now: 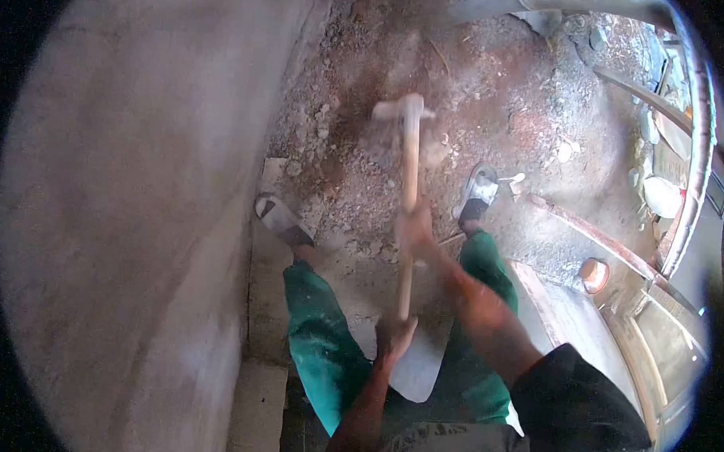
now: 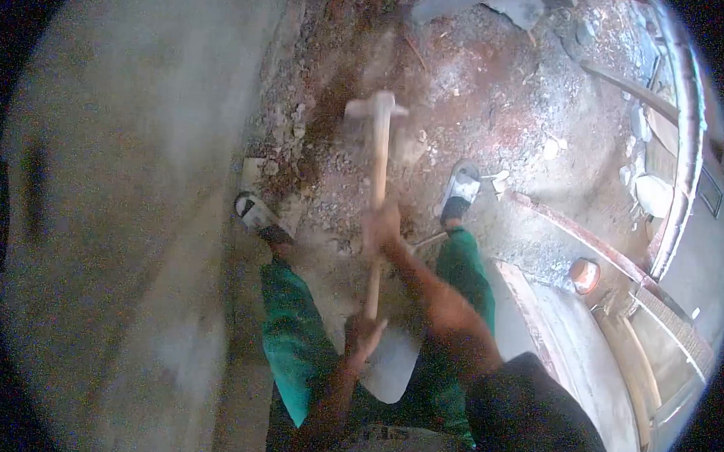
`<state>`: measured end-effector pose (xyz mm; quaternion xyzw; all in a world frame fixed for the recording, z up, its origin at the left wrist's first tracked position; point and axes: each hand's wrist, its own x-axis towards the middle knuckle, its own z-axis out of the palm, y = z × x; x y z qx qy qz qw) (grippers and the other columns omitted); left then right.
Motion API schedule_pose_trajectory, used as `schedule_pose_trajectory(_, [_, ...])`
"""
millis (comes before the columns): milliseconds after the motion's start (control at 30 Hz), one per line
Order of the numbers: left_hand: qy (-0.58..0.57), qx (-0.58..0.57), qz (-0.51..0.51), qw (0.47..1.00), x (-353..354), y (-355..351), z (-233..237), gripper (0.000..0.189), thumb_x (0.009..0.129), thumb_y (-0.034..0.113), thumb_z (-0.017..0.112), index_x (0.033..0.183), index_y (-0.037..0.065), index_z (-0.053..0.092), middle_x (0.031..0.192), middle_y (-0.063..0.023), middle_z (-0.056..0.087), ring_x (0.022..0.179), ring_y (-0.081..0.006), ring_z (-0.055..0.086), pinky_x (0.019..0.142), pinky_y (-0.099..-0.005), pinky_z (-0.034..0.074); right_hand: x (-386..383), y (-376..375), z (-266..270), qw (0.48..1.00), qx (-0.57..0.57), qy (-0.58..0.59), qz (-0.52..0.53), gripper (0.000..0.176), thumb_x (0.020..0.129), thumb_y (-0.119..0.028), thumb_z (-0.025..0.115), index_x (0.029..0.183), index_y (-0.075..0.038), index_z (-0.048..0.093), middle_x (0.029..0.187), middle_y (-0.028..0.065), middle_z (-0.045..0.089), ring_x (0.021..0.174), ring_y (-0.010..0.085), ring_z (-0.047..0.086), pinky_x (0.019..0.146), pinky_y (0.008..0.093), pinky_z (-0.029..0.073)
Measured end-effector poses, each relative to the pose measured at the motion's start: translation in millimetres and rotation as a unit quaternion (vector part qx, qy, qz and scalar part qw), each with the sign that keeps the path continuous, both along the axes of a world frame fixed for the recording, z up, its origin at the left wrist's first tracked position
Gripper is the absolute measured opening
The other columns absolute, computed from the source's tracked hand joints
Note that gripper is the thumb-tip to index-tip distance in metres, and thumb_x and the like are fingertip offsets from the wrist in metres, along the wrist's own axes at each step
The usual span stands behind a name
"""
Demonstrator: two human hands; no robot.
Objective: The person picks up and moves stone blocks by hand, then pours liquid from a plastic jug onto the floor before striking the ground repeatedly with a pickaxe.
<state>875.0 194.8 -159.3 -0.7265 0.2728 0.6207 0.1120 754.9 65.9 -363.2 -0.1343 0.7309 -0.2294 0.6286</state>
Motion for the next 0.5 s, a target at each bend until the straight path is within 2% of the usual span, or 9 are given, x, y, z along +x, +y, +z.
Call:
schedule_pose_trajectory(100, [0.013,0.021,-0.072,0.997,17.3,47.0,35.1,0.042,0.082,0.037,0.073,0.087,-0.004,0.068,0.079,-0.0273,0.067,0.08,-0.0436,0.068,0.07,-0.0509,0.052,-7.3,58.5,32.9,0.915,0.082,-0.297,-0.261,0.019,0.09,-0.019,0.066,0.094,-0.002,0.06,0.064,0.005,0.059,0.058,0.017,0.063,0.045,0.0342,0.05])
schedule_pose_trajectory(167, [0.04,-0.009,-0.061,0.997,23.6,66.2,30.9,0.043,0.082,0.038,0.073,0.088,-0.004,0.069,0.08,-0.0269,0.068,0.079,-0.0433,0.068,0.07,-0.0514,0.052,-5.8,22.2,77.8,0.958,0.039,-0.159,-0.237,0.011,0.092,-0.014,0.063,0.093,-0.003,0.059,0.064,0.0026,0.057,0.056,0.0149,0.061,0.043,0.0315,0.049])
schedule_pose_trajectory(200, [0.033,-0.002,-0.124,0.992,22.0,36.1,24.2,0.043,0.082,0.038,0.073,0.089,-0.004,0.069,0.081,-0.0265,0.068,0.08,-0.0426,0.068,0.072,-0.0512,0.052,-7.3,-0.9,100.8,0.972,0.035,-0.086,-0.218,0.008,0.093,-0.011,0.061,0.092,-0.004,0.058,0.064,0.0016,0.056,0.055,0.0142,0.061,0.042,0.0305,0.049])
schedule_pose_trajectory(267, [0.014,-0.07,-0.187,0.98,6.3,-62.5,1.9,0.042,0.084,0.038,0.072,0.09,-0.004,0.069,0.082,-0.0261,0.068,0.082,-0.0405,0.068,0.076,-0.0495,0.053,-47.4,-54.0,44.5,0.983,-0.023,0.008,-0.18,0.016,0.094,-0.021,0.061,0.087,-0.007,0.057,0.066,0.0042,0.056,0.054,0.0184,0.06,0.044,0.0341,0.049])
schedule_pose_trajectory(300, [0.05,-0.048,-0.096,0.993,-3.7,-123.7,-9.6,0.041,0.085,0.037,0.071,0.09,-0.004,0.07,0.083,-0.0259,0.068,0.084,-0.0404,0.068,0.075,-0.049,0.053,-63.4,-93.1,34.5,0.984,-0.048,0.059,-0.159,0.021,0.094,-0.027,0.061,0.085,-0.008,0.056,0.067,0.0055,0.056,0.053,0.0205,0.059,0.045,0.0359,0.05])
schedule_pose_trajectory(333, [0.031,-0.235,-0.207,0.949,-7.6,-136.0,-55.4,0.039,0.085,0.035,0.071,0.091,-0.003,0.07,0.084,-0.0238,0.07,0.083,-0.0408,0.069,0.072,-0.0493,0.054,-95.5,-127.4,31.6,0.981,-0.184,0.019,-0.05,0.031,0.096,-0.036,0.057,0.082,-0.008,0.057,0.067,0.0062,0.058,0.058,0.0218,0.062,0.051,0.0394,0.052])
schedule_pose_trajectory(367, [0.049,-0.206,-0.187,0.959,-26.2,-195.1,-54.9,0.037,0.085,0.034,0.071,0.091,-0.003,0.07,0.086,-0.0241,0.07,0.083,-0.0412,0.069,0.072,-0.0497,0.054,-124.9,-163.7,-12.7,0.952,-0.107,0.277,0.079,0.036,0.098,-0.039,0.053,0.083,-0.008,0.058,0.065,0.0064,0.058,0.057,0.0221,0.062,0.055,0.0399,0.054])
schedule_pose_trajectory(400, [0.065,-0.177,-0.167,0.968,-44.8,-254.1,-54.3,0.035,0.084,0.032,0.07,0.091,-0.003,0.07,0.088,-0.0244,0.07,0.084,-0.0416,0.069,0.072,-0.0501,0.054,-146.8,-202.2,-26.2,0.993,-0.056,0.006,-0.106,0.032,0.097,-0.034,0.054,0.081,-0.006,0.057,0.065,0.0079,0.058,0.053,0.0226,0.061,0.053,0.0377,0.055])
schedule_pose_trajectory(500, [0.065,-0.134,-0.162,0.976,-78.4,-267.0,-97.5,0.036,0.085,0.031,0.068,0.091,-0.004,0.069,0.087,-0.0258,0.07,0.084,-0.0426,0.069,0.073,-0.0501,0.054,-154.3,-246.5,-10.9,0.995,-0.013,0.051,-0.09,0.033,0.098,-0.031,0.049,0.079,-0.005,0.057,0.064,0.0094,0.057,0.05,0.0243,0.06,0.053,0.0381,0.055])
